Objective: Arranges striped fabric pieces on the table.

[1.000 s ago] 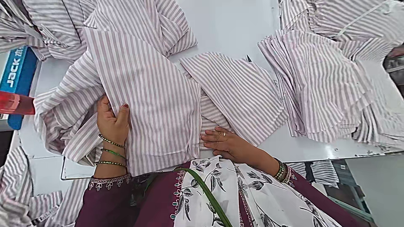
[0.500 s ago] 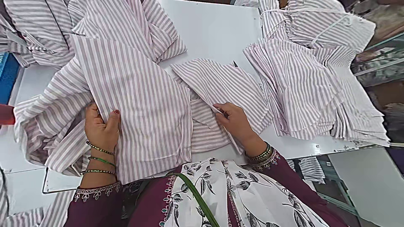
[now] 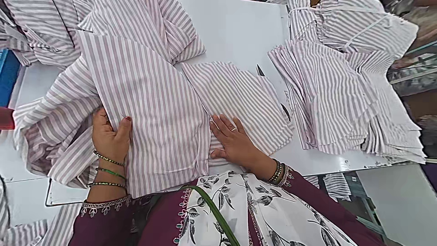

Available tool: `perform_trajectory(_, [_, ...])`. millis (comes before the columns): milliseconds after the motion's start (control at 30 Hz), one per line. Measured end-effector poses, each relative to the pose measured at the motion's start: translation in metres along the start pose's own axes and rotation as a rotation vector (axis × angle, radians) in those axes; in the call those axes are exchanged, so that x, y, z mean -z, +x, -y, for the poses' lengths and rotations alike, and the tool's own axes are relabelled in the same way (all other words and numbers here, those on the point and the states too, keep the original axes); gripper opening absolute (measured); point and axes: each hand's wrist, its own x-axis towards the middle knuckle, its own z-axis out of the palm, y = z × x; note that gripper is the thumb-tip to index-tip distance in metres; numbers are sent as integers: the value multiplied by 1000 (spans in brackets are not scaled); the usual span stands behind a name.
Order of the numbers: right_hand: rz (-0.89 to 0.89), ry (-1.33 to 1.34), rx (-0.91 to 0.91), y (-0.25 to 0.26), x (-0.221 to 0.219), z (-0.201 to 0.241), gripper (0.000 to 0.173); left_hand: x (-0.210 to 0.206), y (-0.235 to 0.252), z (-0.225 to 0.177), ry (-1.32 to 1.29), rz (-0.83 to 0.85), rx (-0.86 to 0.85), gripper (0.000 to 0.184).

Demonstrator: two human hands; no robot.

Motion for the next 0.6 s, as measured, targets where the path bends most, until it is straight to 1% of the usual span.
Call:
perform_trajectory(100, [-1, 7, -11, 0, 1, -1, 101, -1, 0, -2, 9, -1, 5, 54])
perform_trajectory(167, [29, 19, -26, 0, 3, 0, 99, -1, 1, -3, 12, 5, 13, 53])
perform_trajectory(333, [-42, 17, 0, 0, -3, -4, 93, 0, 1, -1, 3, 9, 14, 51])
perform_trajectory(367, [-67, 19, 9, 0, -5, -5, 91, 0, 1, -2, 17, -1, 14, 45])
perform_trajectory(433, [-86, 28, 12, 0, -5, -6, 86, -1, -1, -7, 75, -27, 12, 24])
perform_trajectory(467, [-100, 34, 15, 0, -6, -6, 82, -1, -2, -9, 111, -14, 0, 23])
perform_trajectory(567, [-166, 71, -12, 2, -6, -5, 66, -2, -3, -9, 177, -7, -49, 38])
perform_trajectory(600, [-211, 81, -38, 2, -5, -5, 62, -3, -3, -8, 170, -22, -51, 40])
